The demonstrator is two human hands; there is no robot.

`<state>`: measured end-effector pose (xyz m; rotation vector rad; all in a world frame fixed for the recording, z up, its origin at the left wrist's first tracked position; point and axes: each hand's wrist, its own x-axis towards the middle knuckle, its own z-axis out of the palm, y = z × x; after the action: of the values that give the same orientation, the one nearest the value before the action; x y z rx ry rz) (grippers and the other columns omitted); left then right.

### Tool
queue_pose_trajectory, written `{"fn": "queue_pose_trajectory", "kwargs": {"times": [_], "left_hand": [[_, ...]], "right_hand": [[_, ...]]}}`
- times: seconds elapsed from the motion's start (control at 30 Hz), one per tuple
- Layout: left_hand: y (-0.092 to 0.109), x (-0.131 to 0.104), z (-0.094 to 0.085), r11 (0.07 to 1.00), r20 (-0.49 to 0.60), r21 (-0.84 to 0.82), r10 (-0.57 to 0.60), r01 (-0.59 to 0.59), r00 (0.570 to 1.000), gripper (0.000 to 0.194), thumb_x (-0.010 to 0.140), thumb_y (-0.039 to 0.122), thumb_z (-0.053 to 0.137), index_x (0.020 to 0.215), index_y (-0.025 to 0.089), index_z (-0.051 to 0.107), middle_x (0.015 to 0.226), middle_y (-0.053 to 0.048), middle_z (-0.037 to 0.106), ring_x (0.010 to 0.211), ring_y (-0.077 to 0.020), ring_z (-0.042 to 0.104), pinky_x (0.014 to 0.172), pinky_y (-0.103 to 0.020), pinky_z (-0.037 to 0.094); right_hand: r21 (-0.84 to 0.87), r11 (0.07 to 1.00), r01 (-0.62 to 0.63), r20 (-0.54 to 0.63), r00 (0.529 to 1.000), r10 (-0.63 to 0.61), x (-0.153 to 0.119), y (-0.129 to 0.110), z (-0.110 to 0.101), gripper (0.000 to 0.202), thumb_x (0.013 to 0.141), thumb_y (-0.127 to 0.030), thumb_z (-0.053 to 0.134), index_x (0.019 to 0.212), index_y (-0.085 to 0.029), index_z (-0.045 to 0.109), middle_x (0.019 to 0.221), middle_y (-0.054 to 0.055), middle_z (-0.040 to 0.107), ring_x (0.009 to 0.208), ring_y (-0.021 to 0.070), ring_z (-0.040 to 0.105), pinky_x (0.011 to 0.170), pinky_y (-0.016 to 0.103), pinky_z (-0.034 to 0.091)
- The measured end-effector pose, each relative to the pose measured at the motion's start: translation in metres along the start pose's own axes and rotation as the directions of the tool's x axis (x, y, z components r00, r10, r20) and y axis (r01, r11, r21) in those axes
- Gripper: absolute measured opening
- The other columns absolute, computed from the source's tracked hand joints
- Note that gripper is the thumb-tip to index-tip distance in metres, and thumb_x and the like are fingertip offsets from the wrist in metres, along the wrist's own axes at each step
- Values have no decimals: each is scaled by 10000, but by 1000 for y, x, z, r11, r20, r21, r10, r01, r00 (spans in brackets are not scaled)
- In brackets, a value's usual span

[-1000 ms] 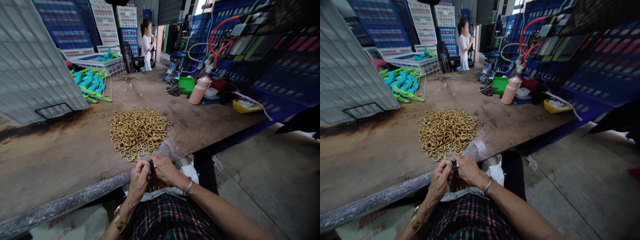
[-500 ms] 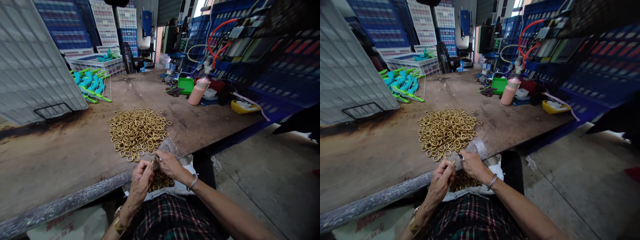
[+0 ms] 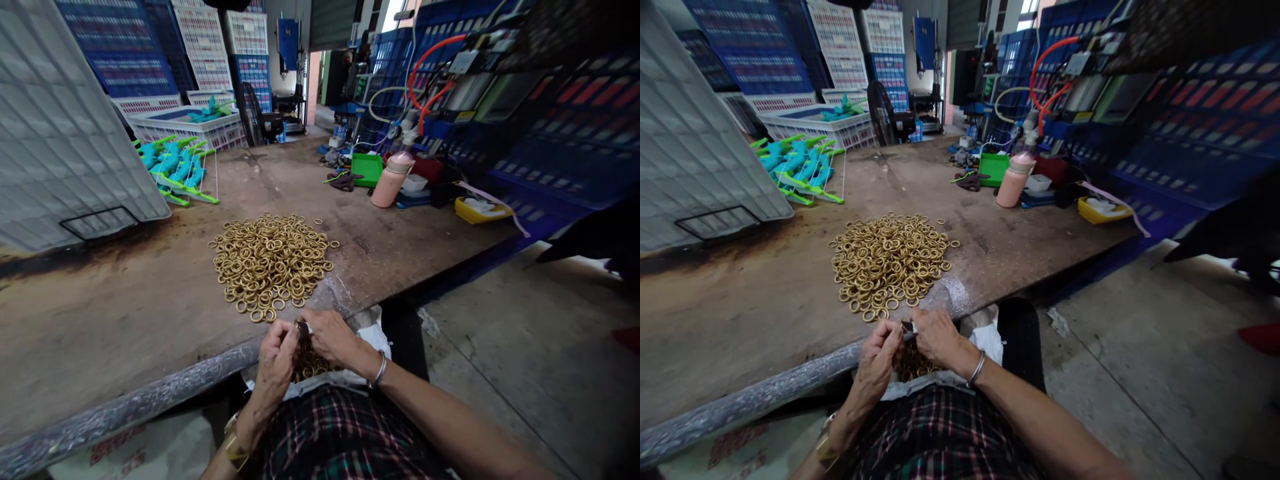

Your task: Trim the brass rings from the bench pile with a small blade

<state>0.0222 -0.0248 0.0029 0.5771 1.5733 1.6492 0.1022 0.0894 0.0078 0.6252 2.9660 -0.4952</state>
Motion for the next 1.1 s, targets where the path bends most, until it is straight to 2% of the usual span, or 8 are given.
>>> {"fn": "queue_pose_trajectory", "kwargs": {"times": [0.2,0.37,0.47,0.6,0.77,0.87,0.97,1.1], "left_hand": [[7,-10,6,955,245,-217,-149,204,958,355,708,495,600,645,178,454,475,64,436,365,-40,321,344,-161,235],[2,-4,12,857,266,-364,-279,364,923,363,704,497,603,678,147,512,539,14,530,357,-32,337,327,-161,240],[1,-3,12,806,234,-445,-316,390,920,299,673,411,667,716,161,510,692,-26,610,407,-47,414,333,-159,250],[0,-4,9,699,259,-526,-411,484,874,288,651,318,705,858,181,559,695,-10,600,500,-72,496,401,-156,310],[-8,-1,7,632,275,-580,-442,514,854,215,636,273,723,674,137,561,721,-26,600,584,-101,549,463,-184,378],[-11,1,10,662,251,-551,-449,508,858,243,631,303,727,658,137,551,696,-19,589,587,-107,553,450,-185,378],[-10,5,13,778,225,-462,-361,426,905,310,648,398,694,617,151,510,585,16,525,486,-79,478,376,-165,301],[-3,14,16,975,25,-103,-194,195,981,330,698,469,608,599,182,480,450,55,457,344,-59,328,331,-179,222]], "right_hand": [[-28,967,-253,-127,961,247,14,45,-4,262,766,-107,390,987,-123,530,830,96,647,740,181,588,627,252,334],[51,899,-436,-287,856,431,38,91,-23,233,844,-180,364,995,-157,539,875,88,649,808,179,595,643,241,332],[93,892,-442,-298,843,448,51,105,-28,217,863,-242,380,990,-173,542,932,81,646,843,173,594,649,235,329],[97,916,-390,-293,868,401,62,107,-27,233,848,-315,423,1025,-210,532,998,52,631,882,173,583,654,233,333],[60,918,-393,-285,874,393,68,104,-25,209,820,-255,434,996,-224,542,984,53,626,873,179,574,642,239,330],[109,914,-391,-304,863,405,67,105,-27,189,808,-213,421,944,-207,552,914,54,628,808,166,566,616,232,316],[252,907,-338,-321,855,408,58,102,-27,148,792,-203,421,844,-184,559,749,26,601,687,137,527,588,221,303],[566,815,-120,-328,875,357,39,85,-19,79,720,-194,443,709,-174,518,633,-29,506,609,106,452,570,203,315]]}}
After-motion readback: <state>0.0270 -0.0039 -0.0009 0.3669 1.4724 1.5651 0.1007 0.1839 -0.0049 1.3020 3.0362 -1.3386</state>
